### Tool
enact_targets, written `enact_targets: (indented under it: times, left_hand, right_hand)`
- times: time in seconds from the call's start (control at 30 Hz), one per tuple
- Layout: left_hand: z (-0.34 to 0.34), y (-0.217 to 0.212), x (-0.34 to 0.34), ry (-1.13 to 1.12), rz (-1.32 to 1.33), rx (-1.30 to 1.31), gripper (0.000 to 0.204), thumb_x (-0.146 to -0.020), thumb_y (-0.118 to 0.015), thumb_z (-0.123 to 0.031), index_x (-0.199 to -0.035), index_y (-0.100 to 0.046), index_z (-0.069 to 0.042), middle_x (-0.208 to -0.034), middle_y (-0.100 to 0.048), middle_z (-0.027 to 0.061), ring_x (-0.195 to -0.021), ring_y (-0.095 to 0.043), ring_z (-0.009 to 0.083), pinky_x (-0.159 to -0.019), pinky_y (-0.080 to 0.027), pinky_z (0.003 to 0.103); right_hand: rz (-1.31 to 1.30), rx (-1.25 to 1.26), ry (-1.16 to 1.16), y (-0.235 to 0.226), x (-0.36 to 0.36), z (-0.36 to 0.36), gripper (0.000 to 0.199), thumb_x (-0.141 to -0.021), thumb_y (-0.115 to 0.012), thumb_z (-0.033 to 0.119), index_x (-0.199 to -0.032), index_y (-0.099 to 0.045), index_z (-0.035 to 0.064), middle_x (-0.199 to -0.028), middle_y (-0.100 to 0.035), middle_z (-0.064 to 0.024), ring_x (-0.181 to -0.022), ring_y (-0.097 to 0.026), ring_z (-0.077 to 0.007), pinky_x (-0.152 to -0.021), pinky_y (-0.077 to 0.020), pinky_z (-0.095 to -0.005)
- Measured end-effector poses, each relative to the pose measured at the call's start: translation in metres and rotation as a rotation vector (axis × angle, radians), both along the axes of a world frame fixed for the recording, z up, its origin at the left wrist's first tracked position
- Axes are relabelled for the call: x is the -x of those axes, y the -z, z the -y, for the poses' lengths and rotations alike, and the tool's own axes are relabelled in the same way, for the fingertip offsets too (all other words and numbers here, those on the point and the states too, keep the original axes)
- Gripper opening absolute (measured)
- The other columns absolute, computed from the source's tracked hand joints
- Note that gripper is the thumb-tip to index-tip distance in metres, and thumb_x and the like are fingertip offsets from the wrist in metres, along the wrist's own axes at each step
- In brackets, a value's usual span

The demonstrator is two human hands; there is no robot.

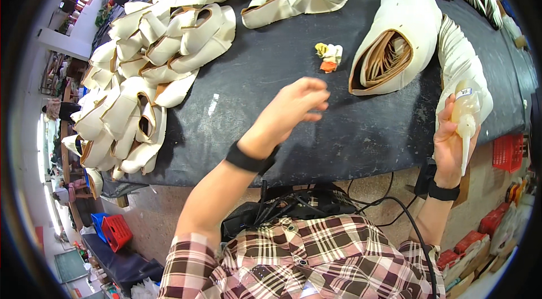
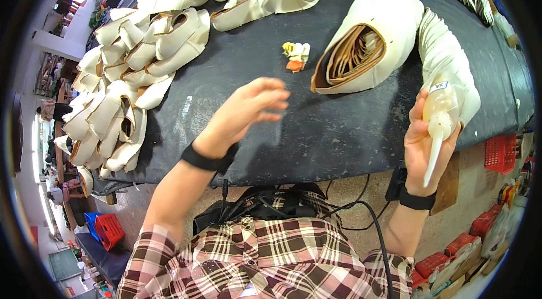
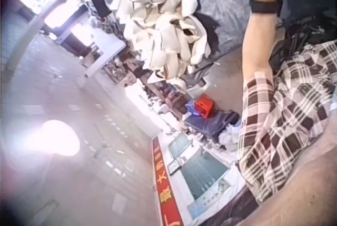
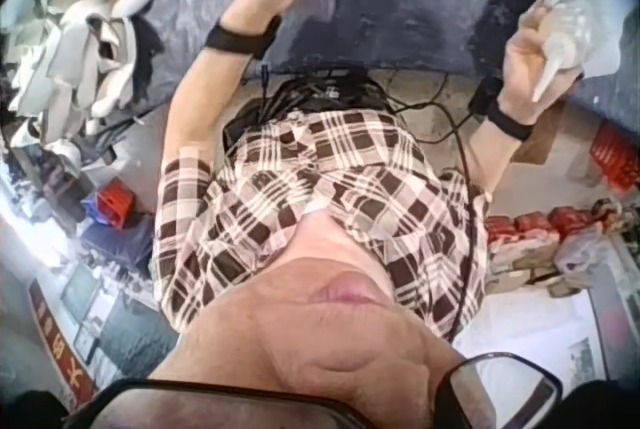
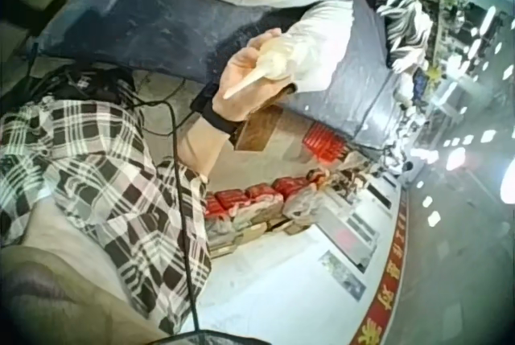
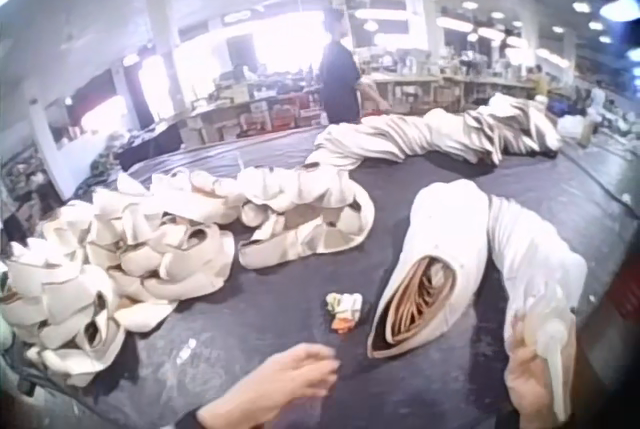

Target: Applying glue from a squeeze bottle to the edges of shoe uppers and stacking them on the table.

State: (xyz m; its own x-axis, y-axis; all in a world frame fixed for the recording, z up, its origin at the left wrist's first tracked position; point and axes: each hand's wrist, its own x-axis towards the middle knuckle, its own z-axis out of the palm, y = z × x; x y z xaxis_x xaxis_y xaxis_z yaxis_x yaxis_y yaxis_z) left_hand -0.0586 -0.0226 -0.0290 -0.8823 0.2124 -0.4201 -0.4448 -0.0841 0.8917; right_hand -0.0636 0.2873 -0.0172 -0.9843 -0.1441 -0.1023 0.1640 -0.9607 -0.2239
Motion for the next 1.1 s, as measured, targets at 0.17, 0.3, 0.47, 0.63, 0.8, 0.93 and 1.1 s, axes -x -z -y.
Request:
enact_targets:
  times: [0.17,0.3,0.47,0.63,0.8,0.93,1.1]
  left_hand:
    - [-0.065,0.042,0.064,-0.088,0.220,-0.119,0.044,-0.082,-0.050,-0.029,-0.116,-0.037,-0.005,-0.120,-0.036,0.0131,-0.106,-0.038,0.0311,-0.086,-0.036,0.047]
    - [-0.088,0.053,0.081,-0.023,0.163,-0.212,0.051,-0.080,-0.050,-0.029,-0.122,-0.031,-0.007,-0.110,-0.043,0.0075,-0.095,-0.042,0.0184,-0.075,-0.040,0.036]
    - [-0.092,0.052,0.082,-0.083,0.134,-0.337,0.045,-0.075,-0.048,-0.017,-0.119,-0.038,-0.018,-0.087,-0.046,-0.0056,-0.066,-0.037,0.0060,-0.052,-0.028,0.020]
    - [-0.098,0.059,0.078,-0.106,0.129,-0.296,0.050,-0.075,-0.050,-0.017,-0.121,-0.032,-0.011,-0.089,-0.047,-0.0020,-0.070,-0.042,0.0064,-0.058,-0.036,0.022]
    - [-0.077,0.049,0.064,-0.402,-0.108,-0.529,0.041,-0.076,-0.050,-0.015,-0.114,-0.036,-0.007,-0.094,-0.050,0.0085,-0.088,-0.051,0.0190,-0.078,-0.042,0.032]
    - [-0.064,0.005,0.048,-0.419,-0.155,-0.767,0.036,-0.072,-0.051,-0.021,-0.102,-0.048,-0.002,-0.085,-0.055,0.0136,-0.077,-0.054,0.0246,-0.077,-0.044,0.035]
    - [-0.018,-0.033,0.012,-0.532,-0.240,-0.841,0.035,-0.076,-0.052,-0.030,-0.099,-0.053,-0.004,-0.093,-0.057,0.0150,-0.073,-0.057,0.0241,-0.066,-0.048,0.034]
  right_hand:
    - [-0.003,-0.055,-0.020,0.003,0.012,-0.032,0.047,-0.078,-0.053,0.023,-0.119,-0.037,0.0055,-0.111,-0.044,-0.0189,-0.095,-0.052,-0.0290,-0.061,-0.0524,-0.0298]
    - [0.040,0.002,0.007,0.017,0.006,-0.049,0.050,-0.077,-0.055,0.025,-0.119,-0.037,0.0064,-0.111,-0.045,-0.0199,-0.095,-0.052,-0.0296,-0.062,-0.0524,-0.0327]
    - [0.068,0.009,0.005,0.013,0.004,-0.049,0.050,-0.076,-0.055,0.029,-0.117,-0.038,0.0058,-0.108,-0.047,-0.0179,-0.093,-0.054,-0.0291,-0.061,-0.0523,-0.0344]
    - [0.138,0.016,-0.038,0.006,0.006,-0.044,0.051,-0.075,-0.055,0.034,-0.114,-0.038,0.0058,-0.106,-0.048,-0.0169,-0.087,-0.055,-0.0273,-0.062,-0.0515,-0.0346]
    - [0.134,-0.151,-0.016,-0.002,0.005,-0.031,0.049,-0.078,-0.051,0.037,-0.111,-0.038,0.0039,-0.103,-0.049,-0.0181,-0.083,-0.055,-0.0264,-0.060,-0.0483,-0.0315]
    - [0.090,-0.159,-0.004,-0.019,0.003,-0.019,0.038,-0.081,-0.045,0.030,-0.107,-0.042,0.0019,-0.098,-0.052,-0.0196,-0.083,-0.055,-0.0272,-0.060,-0.0479,-0.0317]
    - [-0.003,-0.225,0.033,-0.043,-0.007,-0.010,0.033,-0.084,-0.040,0.027,-0.105,-0.043,0.0009,-0.098,-0.053,-0.0172,-0.083,-0.055,-0.0245,-0.063,-0.0473,-0.0294]
